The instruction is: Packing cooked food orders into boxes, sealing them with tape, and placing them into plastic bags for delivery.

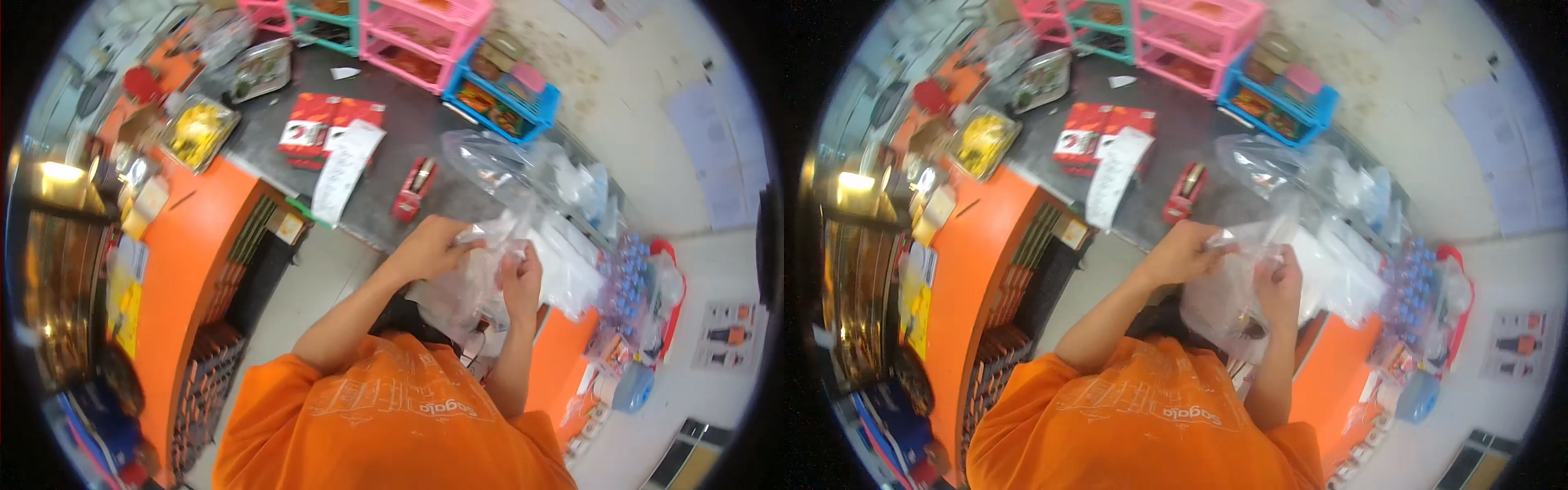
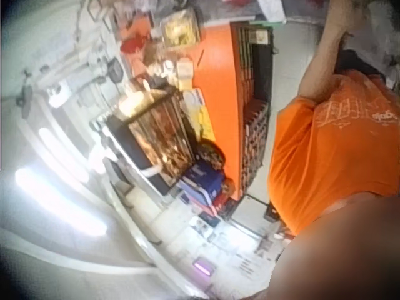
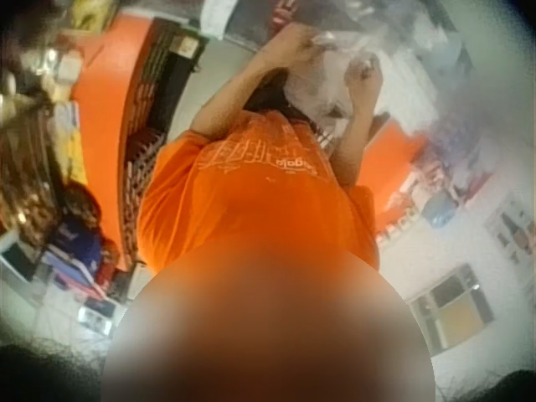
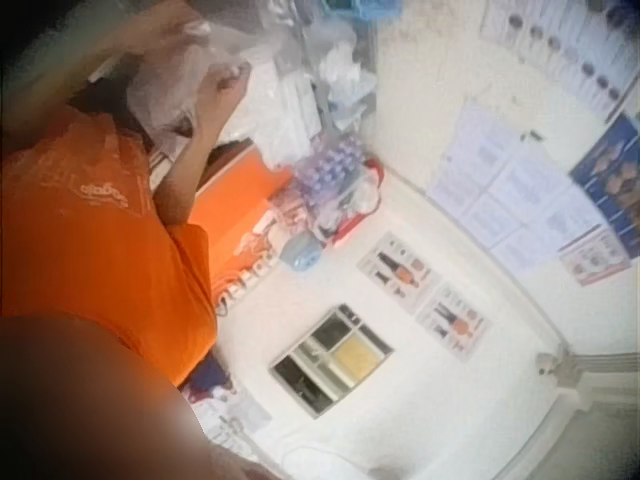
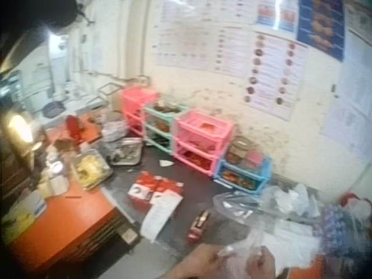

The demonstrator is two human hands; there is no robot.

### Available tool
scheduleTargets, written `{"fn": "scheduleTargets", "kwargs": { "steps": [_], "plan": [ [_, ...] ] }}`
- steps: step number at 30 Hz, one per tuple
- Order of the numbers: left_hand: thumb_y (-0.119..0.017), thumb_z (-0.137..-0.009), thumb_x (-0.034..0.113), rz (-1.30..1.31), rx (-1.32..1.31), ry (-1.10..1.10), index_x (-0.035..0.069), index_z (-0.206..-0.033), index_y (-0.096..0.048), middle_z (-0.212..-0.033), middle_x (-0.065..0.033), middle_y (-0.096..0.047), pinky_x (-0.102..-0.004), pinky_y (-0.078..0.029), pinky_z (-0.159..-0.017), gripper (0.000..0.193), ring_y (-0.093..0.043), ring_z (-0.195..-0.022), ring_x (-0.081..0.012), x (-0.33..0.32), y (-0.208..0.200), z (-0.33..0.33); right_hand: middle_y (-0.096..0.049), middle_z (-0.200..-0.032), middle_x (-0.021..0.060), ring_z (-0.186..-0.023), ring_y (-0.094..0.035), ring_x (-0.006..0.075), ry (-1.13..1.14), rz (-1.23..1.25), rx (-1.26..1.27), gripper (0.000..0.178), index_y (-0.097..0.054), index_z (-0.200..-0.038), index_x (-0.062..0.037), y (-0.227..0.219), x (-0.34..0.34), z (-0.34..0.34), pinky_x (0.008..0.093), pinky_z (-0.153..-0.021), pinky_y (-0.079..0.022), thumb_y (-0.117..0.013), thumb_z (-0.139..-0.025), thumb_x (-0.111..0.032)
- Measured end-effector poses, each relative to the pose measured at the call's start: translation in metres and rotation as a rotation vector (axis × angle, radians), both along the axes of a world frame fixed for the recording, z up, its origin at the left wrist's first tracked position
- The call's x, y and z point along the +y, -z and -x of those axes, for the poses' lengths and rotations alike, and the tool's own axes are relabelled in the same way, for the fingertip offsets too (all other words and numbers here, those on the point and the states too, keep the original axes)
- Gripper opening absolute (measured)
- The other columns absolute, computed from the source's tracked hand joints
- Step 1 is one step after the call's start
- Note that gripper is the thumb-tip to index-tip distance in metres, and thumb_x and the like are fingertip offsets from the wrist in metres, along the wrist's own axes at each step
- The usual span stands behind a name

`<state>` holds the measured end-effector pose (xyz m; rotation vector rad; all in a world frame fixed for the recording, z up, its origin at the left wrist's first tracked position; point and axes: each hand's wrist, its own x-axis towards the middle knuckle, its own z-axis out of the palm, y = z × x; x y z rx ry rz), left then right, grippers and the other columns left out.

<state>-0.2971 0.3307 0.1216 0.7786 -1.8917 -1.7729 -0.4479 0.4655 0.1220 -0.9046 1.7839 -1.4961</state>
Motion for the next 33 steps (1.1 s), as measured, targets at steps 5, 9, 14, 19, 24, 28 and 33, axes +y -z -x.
{"fn": "scheduleTargets", "kwargs": {
  "steps": [5, 9, 14, 19, 24, 28, 33],
  "plan": [
    [-0.074, -0.078, 0.028, 0.375, 0.173, 0.009, 0.001, -0.113, -0.062, -0.083, -0.0226, -0.067, -0.0429, -0.050, -0.079, 0.046, -0.064, -0.083, -0.0409, 0.005, -0.013, -0.059, -0.051, -0.062, -0.0025, -0.050, -0.046, 0.0065, -0.256, -0.196, 0.092, 0.035, -0.057, -0.084, -0.0029, 0.008, -0.008, -0.075, 0.0230, -0.044, -0.035, -0.060, -0.096, -0.035],
    [-0.079, -0.074, 0.032, 0.492, -0.219, 0.109, 0.003, -0.133, -0.050, -0.086, -0.0228, -0.069, -0.0446, -0.052, -0.076, 0.072, -0.066, -0.081, -0.0405, 0.064, 0.000, -0.135, -0.048, -0.060, -0.0009, -0.048, -0.041, 0.0115, 0.156, -0.145, -0.030, 0.052, -0.055, -0.074, -0.0011, -0.013, -0.021, -0.110, 0.0309, -0.044, -0.034, -0.053, -0.098, -0.048],
    [-0.080, -0.076, 0.039, 0.040, -0.121, 0.465, 0.009, -0.139, -0.047, -0.098, -0.0187, -0.071, -0.0447, -0.053, -0.075, 0.077, -0.070, -0.089, -0.0344, 0.025, -0.019, -0.265, -0.049, -0.061, 0.0003, -0.042, -0.041, 0.0090, 0.064, -0.196, 0.019, 0.048, -0.054, -0.075, -0.0052, -0.011, 0.015, -0.117, 0.0270, -0.036, -0.030, -0.056, -0.097, -0.048],
    [-0.077, -0.082, 0.020, -0.527, 0.654, -0.240, 0.010, -0.147, -0.035, -0.116, -0.0133, -0.065, -0.0343, -0.055, -0.077, 0.078, -0.066, -0.100, -0.0223, 0.083, -0.001, -0.275, -0.046, -0.057, -0.0009, -0.039, -0.040, 0.0094, 0.283, -0.244, -0.276, 0.044, -0.053, -0.077, -0.0041, 0.003, 0.011, -0.170, 0.0258, -0.033, -0.027, -0.059, -0.096, -0.044],
    [-0.071, -0.089, 0.016, -0.192, -0.329, -0.305, -0.001, -0.107, -0.069, -0.074, 0.0009, -0.067, -0.0241, -0.047, -0.053, 0.025, -0.058, -0.060, -0.0065, 0.079, 0.013, -0.272, -0.044, -0.056, -0.0018, -0.040, -0.040, 0.0095, 0.194, -0.215, -0.350, 0.042, -0.052, -0.077, -0.0053, 0.039, 0.021, -0.155, 0.0269, -0.033, -0.029, -0.059, -0.096, -0.042],
    [-0.072, -0.087, 0.013, -0.437, -0.136, -0.153, 0.000, -0.093, -0.073, -0.074, -0.0002, -0.066, -0.0227, -0.043, -0.052, 0.015, -0.056, -0.060, -0.0055, 0.084, 0.070, -0.286, -0.052, -0.060, 0.0030, -0.046, -0.050, 0.0158, 0.030, -0.226, -0.177, 0.043, -0.056, -0.082, -0.0013, 0.055, 0.019, -0.151, 0.0318, -0.042, -0.041, -0.062, -0.094, -0.042],
    [-0.076, -0.085, 0.019, -0.390, -0.049, -0.411, 0.001, -0.082, -0.071, -0.072, -0.0006, -0.066, -0.0222, -0.043, -0.054, 0.019, -0.055, -0.061, -0.0058, 0.100, 0.094, -0.260, -0.067, -0.089, 0.0164, -0.076, -0.066, 0.0242, -0.225, -0.368, 0.375, 0.048, -0.060, -0.114, 0.0070, 0.013, 0.035, -0.240, 0.0348, -0.072, -0.051, -0.071, -0.087, -0.032]
  ]
}}
